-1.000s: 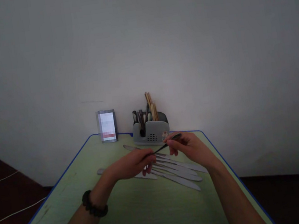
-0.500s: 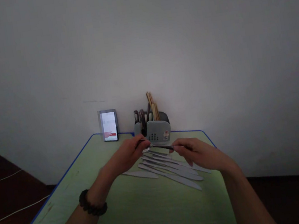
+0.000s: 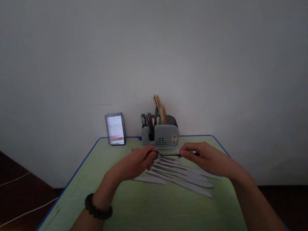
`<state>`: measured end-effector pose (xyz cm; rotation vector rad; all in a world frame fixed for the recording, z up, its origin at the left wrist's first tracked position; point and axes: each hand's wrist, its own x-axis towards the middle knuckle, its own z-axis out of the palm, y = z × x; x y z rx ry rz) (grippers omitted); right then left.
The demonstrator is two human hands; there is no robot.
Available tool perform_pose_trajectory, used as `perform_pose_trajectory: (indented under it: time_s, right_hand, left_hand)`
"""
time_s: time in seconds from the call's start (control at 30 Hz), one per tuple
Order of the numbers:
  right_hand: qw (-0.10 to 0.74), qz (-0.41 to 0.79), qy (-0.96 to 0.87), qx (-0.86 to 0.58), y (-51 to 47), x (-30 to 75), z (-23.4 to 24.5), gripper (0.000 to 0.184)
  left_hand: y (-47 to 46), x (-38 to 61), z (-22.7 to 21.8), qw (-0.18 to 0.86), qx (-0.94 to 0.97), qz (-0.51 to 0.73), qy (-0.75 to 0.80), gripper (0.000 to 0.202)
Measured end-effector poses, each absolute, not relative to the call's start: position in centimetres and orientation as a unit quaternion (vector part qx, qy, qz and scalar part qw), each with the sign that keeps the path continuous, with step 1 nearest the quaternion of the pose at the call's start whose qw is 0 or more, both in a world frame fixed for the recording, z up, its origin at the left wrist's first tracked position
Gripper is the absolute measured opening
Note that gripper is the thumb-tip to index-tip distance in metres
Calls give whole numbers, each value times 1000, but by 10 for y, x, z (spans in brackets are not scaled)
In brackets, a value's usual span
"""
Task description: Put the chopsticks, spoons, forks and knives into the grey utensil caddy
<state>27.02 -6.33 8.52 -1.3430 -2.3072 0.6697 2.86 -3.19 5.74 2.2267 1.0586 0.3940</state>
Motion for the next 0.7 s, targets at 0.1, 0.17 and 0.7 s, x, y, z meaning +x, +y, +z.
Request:
perform_pose_trajectory:
  time_s: [0.1, 0.17, 0.7]
  right_hand:
    - [204, 240, -816, -485, -62, 267, 84, 33]
    - [222, 241, -808, -490, -61, 267, 82, 36]
    - [294, 261, -783, -482, -60, 274, 84, 29]
  left_hand:
    - [-30, 27, 56, 315, 847, 161, 396, 29]
    - [-29, 26, 55, 315, 848, 173, 389, 32]
    - [-25, 19, 54, 335, 835, 188, 395, 45]
